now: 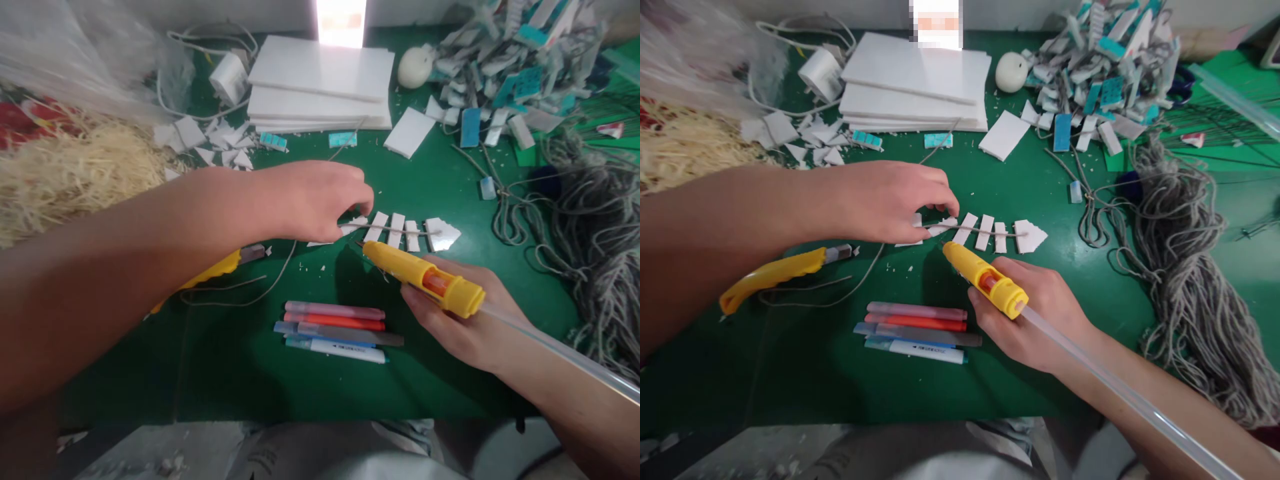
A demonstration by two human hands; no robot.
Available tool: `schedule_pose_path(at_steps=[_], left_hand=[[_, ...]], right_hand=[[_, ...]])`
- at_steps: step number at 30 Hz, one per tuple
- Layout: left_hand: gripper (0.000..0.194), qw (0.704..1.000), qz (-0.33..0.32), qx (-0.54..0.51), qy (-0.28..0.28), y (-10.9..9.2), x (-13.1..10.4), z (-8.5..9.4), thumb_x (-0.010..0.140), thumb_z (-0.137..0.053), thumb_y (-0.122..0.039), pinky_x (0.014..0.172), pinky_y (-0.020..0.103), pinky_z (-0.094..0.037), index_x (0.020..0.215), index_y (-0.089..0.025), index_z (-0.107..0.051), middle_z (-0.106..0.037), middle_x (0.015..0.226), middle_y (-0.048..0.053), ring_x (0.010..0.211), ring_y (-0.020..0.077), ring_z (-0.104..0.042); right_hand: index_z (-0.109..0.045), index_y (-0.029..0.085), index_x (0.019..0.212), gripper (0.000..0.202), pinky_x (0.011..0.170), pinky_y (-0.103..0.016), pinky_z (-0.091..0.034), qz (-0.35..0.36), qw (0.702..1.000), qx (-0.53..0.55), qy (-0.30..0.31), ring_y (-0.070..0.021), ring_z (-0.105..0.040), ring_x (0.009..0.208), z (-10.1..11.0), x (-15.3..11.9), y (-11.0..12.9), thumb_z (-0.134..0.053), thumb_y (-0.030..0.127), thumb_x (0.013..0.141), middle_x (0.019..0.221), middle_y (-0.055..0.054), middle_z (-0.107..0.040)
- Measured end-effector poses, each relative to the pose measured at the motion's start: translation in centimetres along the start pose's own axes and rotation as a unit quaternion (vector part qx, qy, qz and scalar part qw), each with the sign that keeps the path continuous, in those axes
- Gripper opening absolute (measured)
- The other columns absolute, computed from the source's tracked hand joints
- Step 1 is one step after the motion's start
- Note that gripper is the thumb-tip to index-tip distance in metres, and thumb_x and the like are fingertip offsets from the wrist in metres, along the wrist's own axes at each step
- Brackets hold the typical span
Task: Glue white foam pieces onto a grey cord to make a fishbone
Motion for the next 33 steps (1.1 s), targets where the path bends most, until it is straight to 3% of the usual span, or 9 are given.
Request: schedule_pose_path(at_steps=[6, 10, 11, 14, 20, 25, 28, 30, 33], left_hand=[[0.037, 0.999, 0.019, 0.011, -0.03, -1.2, -0.2, -0.1, 0.093, -0.076, -0.036, 0.101, 0.039, -0.06, 0.127, -0.023, -0.081, -0.08, 0.131, 0.012, 0.12, 0.0334, -0.079], [0.034, 0.996, 0.011, 0.083, -0.039, -1.8, -0.7, -0.4, 0.095, -0.078, -0.041, 0.106, 0.045, -0.06, 0.123, -0.022, -0.081, -0.081, 0.128, 0.016, 0.124, 0.038, -0.076], [0.034, 0.995, 0.01, 0.096, -0.036, -1.9, -0.8, -0.4, 0.095, -0.079, -0.042, 0.106, 0.046, -0.06, 0.123, -0.023, -0.081, -0.081, 0.128, 0.016, 0.124, 0.0385, -0.076], [0.041, 0.996, 0.028, 0.078, -0.029, -1.9, -1.5, -0.1, 0.093, -0.083, -0.041, 0.107, 0.046, -0.059, 0.129, -0.023, -0.08, -0.08, 0.134, 0.016, 0.124, 0.0382, -0.076], [0.052, 0.991, 0.132, 0.034, 0.0, -1.6, -3.3, -0.4, 0.094, -0.085, -0.037, 0.107, 0.047, -0.062, 0.143, -0.021, -0.078, -0.073, 0.151, 0.016, 0.134, 0.0419, -0.075], [0.042, 0.992, 0.104, 0.017, -0.063, -1.7, -4.3, -2.1, 0.1, -0.075, -0.03, 0.101, 0.042, -0.063, 0.14, -0.018, -0.079, -0.074, 0.143, 0.017, 0.132, 0.0365, -0.074], [0.037, 0.993, 0.105, 0.014, -0.049, -2.0, -4.5, -2.6, 0.102, -0.073, -0.028, 0.103, 0.043, -0.062, 0.137, -0.017, -0.08, -0.075, 0.141, 0.016, 0.132, 0.0365, -0.073], [0.043, 0.993, 0.11, 0.021, -0.041, -2.2, -4.7, -2.7, 0.101, -0.074, -0.028, 0.104, 0.043, -0.062, 0.143, -0.018, -0.076, -0.075, 0.143, 0.015, 0.131, 0.0364, -0.074], [0.055, 0.99, 0.11, 0.026, -0.079, -2.1, -5.2, -2.7, 0.097, -0.076, -0.031, 0.104, 0.043, -0.061, 0.15, -0.02, -0.07, -0.073, 0.144, 0.013, 0.129, 0.0355, -0.073]], right_hand=[[-0.054, 0.027, 0.079, 0.031, 0.052, -0.031, -0.039, 0.01, 1.0, 0.011, -0.015, -0.0113, -0.041, 0.046, 0.3, 0.3, 0.4, -0.063, 0.041, 0.105, 0.059, 0.006, -0.052], [-0.055, 0.027, 0.08, 0.026, 0.051, -0.03, -0.041, -0.013, 0.999, 0.021, 0.023, -0.0117, -0.047, 0.048, 0.7, 0.7, 1.1, -0.067, 0.036, 0.101, 0.061, 0.005, -0.057], [-0.054, 0.027, 0.08, 0.025, 0.051, -0.03, -0.04, -0.003, 1.0, 0.027, -0.003, -0.0116, -0.045, 0.047, 0.8, 0.8, 1.3, -0.066, 0.036, 0.101, 0.059, 0.006, -0.055], [-0.057, 0.027, 0.081, 0.022, 0.052, -0.03, -0.043, -0.015, 1.0, 0.02, 0.014, -0.0126, -0.048, 0.048, 0.8, 0.9, 1.5, -0.065, 0.034, 0.1, 0.059, 0.005, -0.056], [-0.058, 0.027, 0.08, 0.02, 0.046, -0.029, -0.038, 0.009, 1.0, 0.022, -0.006, -0.0114, -0.047, 0.043, 0.7, 1.1, 1.4, -0.063, 0.029, 0.099, 0.057, 0.006, -0.056], [-0.058, 0.027, 0.076, 0.021, 0.045, -0.028, -0.039, -0.007, 1.0, 0.028, -0.01, -0.0121, -0.051, 0.042, 0.4, 1.9, 1.8, -0.064, 0.032, 0.096, 0.057, 0.005, -0.058], [-0.058, 0.028, 0.074, 0.021, 0.042, -0.028, -0.037, -0.018, 0.999, 0.026, -0.011, -0.0119, -0.05, 0.041, 0.4, 2.3, 2.1, -0.062, 0.034, 0.094, 0.055, 0.004, -0.057], [-0.058, 0.028, 0.073, 0.022, 0.041, -0.028, -0.036, -0.023, 0.999, 0.027, -0.009, -0.0115, -0.049, 0.04, 0.6, 2.3, 2.2, -0.063, 0.034, 0.093, 0.054, 0.005, -0.056], [-0.058, 0.028, 0.074, 0.023, 0.043, -0.027, -0.04, -0.027, 0.999, 0.033, -0.007, -0.0121, -0.053, 0.043, 0.8, 2.1, 2.0, -0.064, 0.035, 0.095, 0.056, 0.004, -0.059]])
Point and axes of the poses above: each hand's wrist, its own x-axis towards the middle knuckle, its own z-axis out of the back of the hand, y = z × x, the point moved 1 cm from there along x, towards the middle knuckle
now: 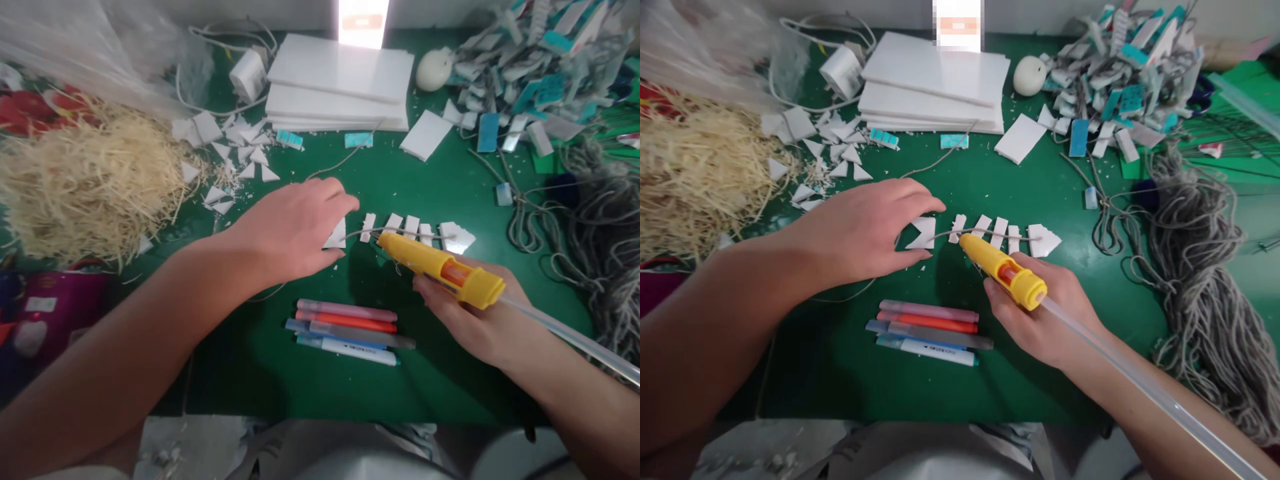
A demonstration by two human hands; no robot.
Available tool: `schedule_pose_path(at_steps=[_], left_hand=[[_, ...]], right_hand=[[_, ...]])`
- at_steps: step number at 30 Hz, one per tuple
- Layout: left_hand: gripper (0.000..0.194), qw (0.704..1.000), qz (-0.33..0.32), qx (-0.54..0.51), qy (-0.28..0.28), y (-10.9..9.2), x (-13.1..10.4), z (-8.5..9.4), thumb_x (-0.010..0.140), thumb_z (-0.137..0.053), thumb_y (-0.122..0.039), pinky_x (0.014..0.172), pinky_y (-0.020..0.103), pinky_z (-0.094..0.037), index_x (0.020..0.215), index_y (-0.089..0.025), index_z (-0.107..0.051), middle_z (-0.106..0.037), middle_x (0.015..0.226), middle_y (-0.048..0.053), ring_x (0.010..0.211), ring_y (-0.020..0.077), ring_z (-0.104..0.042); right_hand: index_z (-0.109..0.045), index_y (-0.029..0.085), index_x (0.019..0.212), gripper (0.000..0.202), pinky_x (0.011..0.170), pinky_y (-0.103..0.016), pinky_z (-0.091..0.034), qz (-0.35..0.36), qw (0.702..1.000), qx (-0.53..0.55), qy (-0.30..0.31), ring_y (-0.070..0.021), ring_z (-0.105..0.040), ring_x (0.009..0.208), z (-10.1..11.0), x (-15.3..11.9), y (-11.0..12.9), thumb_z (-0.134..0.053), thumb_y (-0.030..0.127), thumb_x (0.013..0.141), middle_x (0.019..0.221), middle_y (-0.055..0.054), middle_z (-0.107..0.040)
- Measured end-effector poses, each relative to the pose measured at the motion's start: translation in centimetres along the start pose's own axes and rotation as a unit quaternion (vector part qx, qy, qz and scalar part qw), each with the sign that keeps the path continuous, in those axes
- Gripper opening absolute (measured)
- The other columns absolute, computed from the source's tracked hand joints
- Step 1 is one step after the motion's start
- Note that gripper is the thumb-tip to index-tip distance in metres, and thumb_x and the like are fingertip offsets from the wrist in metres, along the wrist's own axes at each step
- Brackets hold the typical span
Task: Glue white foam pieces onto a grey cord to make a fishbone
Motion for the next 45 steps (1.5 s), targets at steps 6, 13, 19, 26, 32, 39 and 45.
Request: schedule_pose_path(at_steps=[6, 13, 19, 26, 32, 39, 45], left_hand=[[0.036, 0.999, 0.017, 0.029, 0.014, 0.4, -0.5, -0.1, 0.099, -0.073, -0.036, 0.101, 0.044, -0.061, 0.13, -0.019, -0.078, -0.076, 0.133, 0.012, 0.124, 0.0356, -0.074], [0.038, 0.996, 0.026, 0.065, 0.052, -0.5, 0.1, 0.2, 0.098, -0.08, -0.037, 0.097, 0.043, -0.061, 0.131, -0.018, -0.078, -0.078, 0.123, 0.011, 0.116, 0.0356, -0.077], [0.037, 0.997, 0.048, 0.043, 0.03, -0.3, 0.3, 0.2, 0.104, -0.075, -0.039, 0.1, 0.042, -0.061, 0.134, -0.018, -0.078, -0.078, 0.131, 0.013, 0.125, 0.036, -0.076], [0.033, 0.999, 0.03, 0.012, 0.021, 0.2, 0.6, -0.1, 0.111, -0.056, -0.028, 0.105, 0.044, -0.062, 0.128, -0.017, -0.081, -0.08, 0.125, 0.013, 0.124, 0.0336, -0.077], [0.036, 0.997, 0.048, 0.052, 0.037, -0.3, 0.3, 0.4, 0.11, -0.057, -0.032, 0.099, 0.043, -0.063, 0.136, -0.019, -0.079, -0.08, 0.132, 0.013, 0.122, 0.0347, -0.078], [0.038, 0.998, 0.025, 0.053, 0.035, -0.1, -0.1, 0.2, 0.111, -0.05, -0.026, 0.097, 0.042, -0.062, 0.132, -0.018, -0.079, -0.08, 0.13, 0.014, 0.12, 0.0331, -0.078], [0.037, 0.999, 0.005, 0.042, 0.001, 0.2, -0.3, -0.2, 0.107, -0.059, -0.034, 0.095, 0.043, -0.063, 0.134, -0.018, -0.078, -0.079, 0.129, 0.015, 0.117, 0.0346, -0.077]], right_hand=[[-0.061, 0.027, 0.075, 0.023, 0.044, -0.026, -0.043, 0.007, 1.0, -0.008, -0.01, -0.0128, -0.058, 0.047, -0.1, -0.2, -0.4, -0.065, 0.035, 0.096, 0.059, 0.003, -0.062], [-0.059, 0.028, 0.073, 0.022, 0.043, -0.025, -0.04, 0.006, 1.0, 0.0, -0.002, -0.0115, -0.056, 0.044, 0.0, 0.1, 0.2, -0.063, 0.035, 0.094, 0.057, 0.004, -0.06], [-0.059, 0.027, 0.076, 0.022, 0.045, -0.025, -0.042, 0.011, 1.0, 0.01, -0.002, -0.01, -0.049, 0.042, 0.0, -0.3, -0.5, -0.065, 0.031, 0.097, 0.056, 0.006, -0.057], [-0.062, 0.027, 0.082, 0.024, 0.051, -0.026, -0.046, 0.047, 0.999, 0.004, -0.017, -0.0092, -0.043, 0.043, -0.5, -1.0, -1.7, -0.069, 0.032, 0.104, 0.057, 0.008, -0.054], [-0.059, 0.027, 0.077, 0.025, 0.048, -0.025, -0.044, 0.032, 0.999, 0.005, -0.001, -0.0089, -0.045, 0.043, -0.2, -0.6, -1.3, -0.067, 0.03, 0.101, 0.057, 0.007, -0.055], [-0.061, 0.027, 0.078, 0.023, 0.047, -0.027, -0.043, 0.009, 1.0, 0.005, 0.008, -0.0105, -0.047, 0.043, -0.1, -0.3, -0.6, -0.067, 0.033, 0.099, 0.055, 0.006, -0.056], [-0.059, 0.028, 0.078, 0.024, 0.047, -0.03, -0.043, -0.009, 1.0, -0.002, 0.017, -0.0125, -0.046, 0.043, 0.0, -0.4, -0.7, -0.067, 0.036, 0.099, 0.054, 0.005, -0.055]])
Point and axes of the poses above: each hand's wrist, its own x-axis towards the middle knuckle, its own z-axis out of the back of the hand, y = z × x, the point moved 1 cm from there along x, towards the middle knuckle
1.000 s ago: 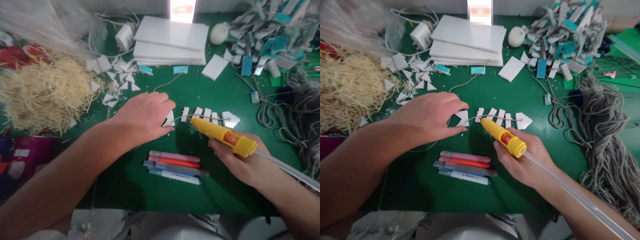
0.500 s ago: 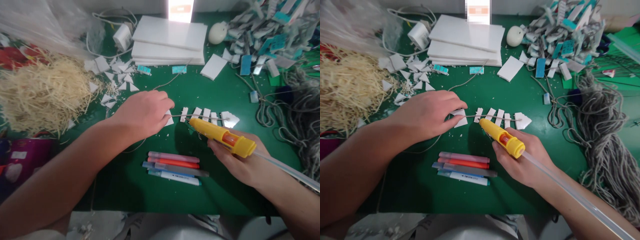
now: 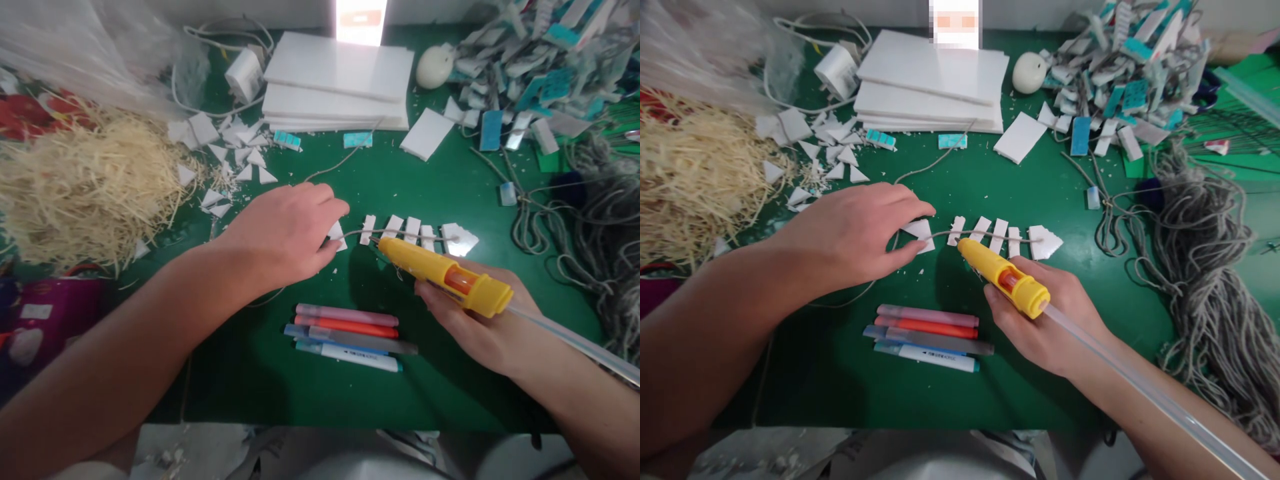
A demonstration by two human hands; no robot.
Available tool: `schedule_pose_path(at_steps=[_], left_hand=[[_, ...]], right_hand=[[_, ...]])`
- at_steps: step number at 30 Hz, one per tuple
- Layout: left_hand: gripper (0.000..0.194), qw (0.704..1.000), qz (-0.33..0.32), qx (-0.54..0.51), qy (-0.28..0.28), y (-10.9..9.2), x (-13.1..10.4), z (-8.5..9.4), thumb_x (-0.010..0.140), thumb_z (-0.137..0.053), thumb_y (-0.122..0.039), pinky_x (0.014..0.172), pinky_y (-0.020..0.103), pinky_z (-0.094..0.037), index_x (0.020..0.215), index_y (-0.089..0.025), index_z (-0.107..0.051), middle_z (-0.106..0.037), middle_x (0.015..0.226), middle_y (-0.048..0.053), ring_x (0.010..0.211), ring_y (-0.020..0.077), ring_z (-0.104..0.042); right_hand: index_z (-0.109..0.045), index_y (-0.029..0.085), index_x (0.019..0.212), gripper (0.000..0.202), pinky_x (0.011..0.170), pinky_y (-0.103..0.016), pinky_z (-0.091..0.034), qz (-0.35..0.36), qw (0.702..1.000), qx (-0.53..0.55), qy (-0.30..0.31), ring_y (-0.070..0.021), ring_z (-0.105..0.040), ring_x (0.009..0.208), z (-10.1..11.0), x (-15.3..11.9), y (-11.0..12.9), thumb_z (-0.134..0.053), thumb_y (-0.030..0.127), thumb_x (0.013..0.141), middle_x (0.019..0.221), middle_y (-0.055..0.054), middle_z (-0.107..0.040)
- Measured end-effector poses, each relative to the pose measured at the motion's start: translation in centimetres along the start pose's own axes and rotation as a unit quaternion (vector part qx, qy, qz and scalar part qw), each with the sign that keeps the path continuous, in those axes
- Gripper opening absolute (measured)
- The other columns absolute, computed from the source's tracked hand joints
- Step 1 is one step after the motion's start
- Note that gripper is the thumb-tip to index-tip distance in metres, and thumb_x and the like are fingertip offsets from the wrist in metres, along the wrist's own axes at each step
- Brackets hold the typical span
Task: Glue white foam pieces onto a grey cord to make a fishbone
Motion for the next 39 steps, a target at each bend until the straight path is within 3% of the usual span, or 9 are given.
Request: schedule_pose_path(at_steps=[4, 9, 16, 25, 33, 39], left_hand=[[0.048, 1.0, -0.011, -0.012, -0.004, -0.1, 0.0, 0.0, 0.099, -0.074, -0.037, 0.098, 0.043, -0.063, 0.144, -0.018, -0.073, -0.077, 0.136, 0.015, 0.121, 0.036, -0.076], [0.048, 0.999, -0.026, -0.04, 0.003, 0.1, 0.0, -0.1, 0.101, -0.07, -0.03, 0.096, 0.04, -0.062, 0.148, -0.021, -0.071, -0.076, 0.138, 0.013, 0.122, 0.0332, -0.076], [0.071, 0.99, -0.063, -0.117, -0.039, 0.1, 1.9, -0.9, 0.101, -0.074, -0.032, 0.118, 0.045, -0.059, 0.169, -0.023, -0.056, -0.071, 0.163, 0.013, 0.149, 0.0354, -0.067], [0.056, 0.984, -0.112, -0.118, -0.078, -0.3, 1.7, -2.0, 0.107, -0.065, -0.027, 0.111, 0.043, -0.059, 0.162, -0.018, -0.062, -0.077, 0.145, 0.016, 0.133, 0.0325, -0.073], [0.053, 0.981, -0.116, -0.123, -0.091, -0.3, 1.6, -2.3, 0.108, -0.065, -0.027, 0.111, 0.042, -0.058, 0.16, -0.016, -0.063, -0.077, 0.147, 0.016, 0.136, 0.0321, -0.072], [0.033, 0.984, -0.084, -0.129, -0.094, 0.2, 1.3, -2.1, 0.108, -0.062, -0.031, 0.106, 0.043, -0.06, 0.135, -0.019, -0.076, -0.081, 0.137, 0.014, 0.127, 0.032, -0.075]], right_hand=[[-0.061, 0.028, 0.081, 0.025, 0.052, -0.03, -0.047, 0.029, 0.999, 0.004, -0.017, -0.0117, -0.041, 0.042, -0.3, -0.6, -0.8, -0.067, 0.036, 0.104, 0.053, 0.007, -0.052], [-0.064, 0.027, 0.082, 0.024, 0.054, -0.027, -0.049, 0.034, 0.999, 0.015, -0.02, -0.0104, -0.043, 0.045, -0.3, -1.0, -1.2, -0.069, 0.033, 0.105, 0.057, 0.008, -0.052], [-0.065, 0.027, 0.081, 0.025, 0.054, -0.03, -0.051, 0.006, 1.0, 0.011, -0.022, -0.0116, -0.042, 0.044, -0.4, -0.8, -1.1, -0.069, 0.038, 0.103, 0.056, 0.006, -0.053], [-0.062, 0.027, 0.08, 0.027, 0.051, -0.03, -0.048, 0.006, 1.0, 0.013, -0.021, -0.0113, -0.043, 0.044, -0.4, -0.6, -1.0, -0.07, 0.038, 0.104, 0.058, 0.005, -0.056], [-0.061, 0.027, 0.077, 0.027, 0.048, -0.029, -0.046, 0.008, 1.0, 0.016, -0.016, -0.0125, -0.051, 0.046, -0.1, -0.4, -0.6, -0.071, 0.034, 0.101, 0.061, 0.003, -0.06], [-0.063, 0.027, 0.081, 0.03, 0.053, -0.03, -0.05, 0.014, 1.0, 0.01, -0.022, -0.0128, -0.051, 0.048, -0.2, -0.7, -1.0, -0.07, 0.04, 0.107, 0.062, 0.003, -0.061]])
Point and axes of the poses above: each hand's wrist, its own x-axis towards the middle knuckle, its own z-axis out of the back of the hand, y = z × x, the point moved 1 cm from there along x, towards the middle knuckle
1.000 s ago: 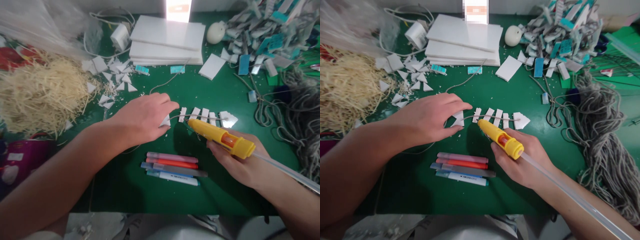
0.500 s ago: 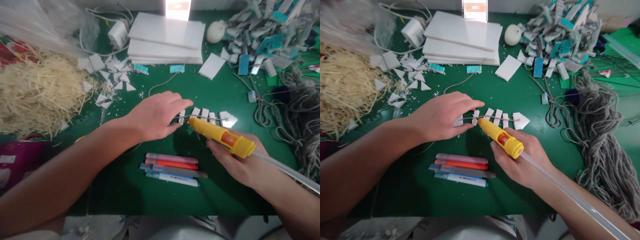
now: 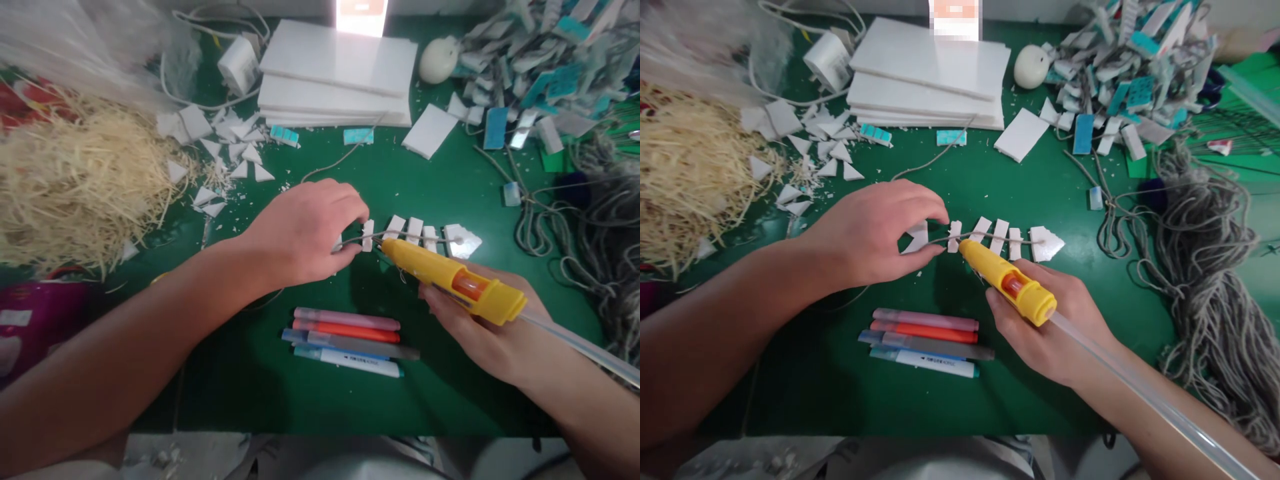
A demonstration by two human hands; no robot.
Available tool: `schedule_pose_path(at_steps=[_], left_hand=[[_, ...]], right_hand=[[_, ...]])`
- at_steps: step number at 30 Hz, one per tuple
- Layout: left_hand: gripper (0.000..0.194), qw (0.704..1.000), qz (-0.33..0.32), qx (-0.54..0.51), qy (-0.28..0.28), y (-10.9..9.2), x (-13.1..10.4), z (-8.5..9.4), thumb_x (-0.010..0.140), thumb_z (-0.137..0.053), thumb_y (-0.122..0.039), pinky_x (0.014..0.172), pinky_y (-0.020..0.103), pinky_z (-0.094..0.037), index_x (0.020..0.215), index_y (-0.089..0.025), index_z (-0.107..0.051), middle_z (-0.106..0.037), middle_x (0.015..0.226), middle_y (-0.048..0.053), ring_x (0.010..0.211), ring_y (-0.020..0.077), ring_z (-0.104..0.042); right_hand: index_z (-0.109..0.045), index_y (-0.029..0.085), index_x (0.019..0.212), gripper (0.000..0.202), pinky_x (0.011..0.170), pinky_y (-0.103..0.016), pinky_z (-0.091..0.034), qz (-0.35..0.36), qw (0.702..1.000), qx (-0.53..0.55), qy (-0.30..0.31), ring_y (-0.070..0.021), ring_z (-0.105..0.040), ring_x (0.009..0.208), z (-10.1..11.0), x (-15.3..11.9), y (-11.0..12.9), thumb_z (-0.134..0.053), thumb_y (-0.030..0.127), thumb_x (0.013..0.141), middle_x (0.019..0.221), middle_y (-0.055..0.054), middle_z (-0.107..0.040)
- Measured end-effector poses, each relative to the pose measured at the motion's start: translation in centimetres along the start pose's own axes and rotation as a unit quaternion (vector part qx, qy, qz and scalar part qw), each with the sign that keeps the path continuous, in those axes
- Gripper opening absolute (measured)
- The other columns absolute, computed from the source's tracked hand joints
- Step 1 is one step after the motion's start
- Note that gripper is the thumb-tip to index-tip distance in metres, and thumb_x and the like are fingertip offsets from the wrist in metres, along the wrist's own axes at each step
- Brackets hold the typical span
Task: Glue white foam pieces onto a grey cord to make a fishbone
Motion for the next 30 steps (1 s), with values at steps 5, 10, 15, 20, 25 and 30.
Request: schedule_pose_path(at_steps=[5, 10, 15, 20, 25, 30], left_hand=[[0.046, 0.999, -0.026, -0.02, -0.014, 0.2, 0.1, -0.2, 0.104, -0.063, -0.028, 0.113, 0.042, -0.06, 0.148, -0.018, -0.071, -0.079, 0.146, 0.014, 0.136, 0.0309, -0.073], [0.054, 0.999, 0.002, -0.044, 0.002, 0.3, 0.3, 1.0, 0.105, -0.052, -0.021, 0.111, 0.04, -0.061, 0.157, -0.017, -0.068, -0.077, 0.148, 0.014, 0.136, 0.0286, -0.073], [0.032, 0.999, 0.023, -0.034, -0.027, -0.6, 1.9, 1.8, 0.107, -0.054, -0.025, 0.101, 0.041, -0.063, 0.121, -0.02, -0.083, -0.083, 0.125, 0.01, 0.119, 0.0281, -0.079], [0.029, 0.998, -0.019, -0.048, -0.029, -1.5, 4.6, 2.0, 0.103, -0.058, -0.019, 0.096, 0.04, -0.064, 0.107, -0.017, -0.087, -0.085, 0.117, 0.011, 0.111, 0.0274, -0.08], [0.057, 0.998, 0.002, -0.035, 0.047, -2.5, 7.8, 2.6, 0.097, -0.05, -0.004, 0.103, 0.037, -0.064, 0.138, -0.023, -0.085, -0.088, 0.126, 0.004, 0.113, 0.0233, -0.082], [0.063, 0.992, 0.01, 0.005, 0.123, -3.2, 8.2, 2.4, 0.098, -0.053, -0.002, 0.098, 0.033, -0.063, 0.15, -0.023, -0.08, -0.086, 0.139, 0.006, 0.125, 0.0258, -0.082]], right_hand=[[-0.062, 0.027, 0.08, 0.035, 0.052, -0.031, -0.049, -0.012, 1.0, -0.016, 0.008, -0.0141, -0.05, 0.049, -0.1, -0.4, -0.3, -0.068, 0.048, 0.108, 0.062, 0.001, -0.061], [-0.063, 0.026, 0.081, 0.032, 0.055, -0.03, -0.049, 0.013, 1.0, -0.017, 0.003, -0.0111, -0.043, 0.044, 0.2, -0.8, -0.2, -0.069, 0.041, 0.108, 0.057, 0.006, -0.053], [-0.058, 0.026, 0.08, 0.034, 0.051, -0.029, -0.044, 0.025, 0.999, -0.03, 0.017, -0.0108, -0.048, 0.047, 0.2, -1.0, -0.1, -0.066, 0.042, 0.109, 0.062, 0.004, -0.059], [-0.057, 0.027, 0.081, 0.032, 0.049, -0.029, -0.039, 0.041, 0.999, -0.031, 0.018, -0.0104, -0.046, 0.047, -0.1, -1.0, 0.1, -0.064, 0.04, 0.11, 0.063, 0.005, -0.056], [-0.052, 0.028, 0.08, 0.033, 0.049, -0.029, -0.037, 0.083, 0.996, -0.028, 0.014, -0.0088, -0.044, 0.047, -0.4, -1.2, 0.1, -0.061, 0.032, 0.111, 0.066, 0.007, -0.052], [-0.046, 0.028, 0.08, 0.032, 0.049, -0.028, -0.035, 0.102, 0.994, -0.043, 0.008, -0.009, -0.042, 0.047, -0.5, -1.2, 0.2, -0.058, 0.027, 0.11, 0.065, 0.008, -0.048]])
Point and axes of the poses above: each hand's wrist, its own x-axis towards the middle knuckle, its own z-axis out of the back of the hand, y = z × x, the point moved 1 cm from there along x, towards the middle knuckle
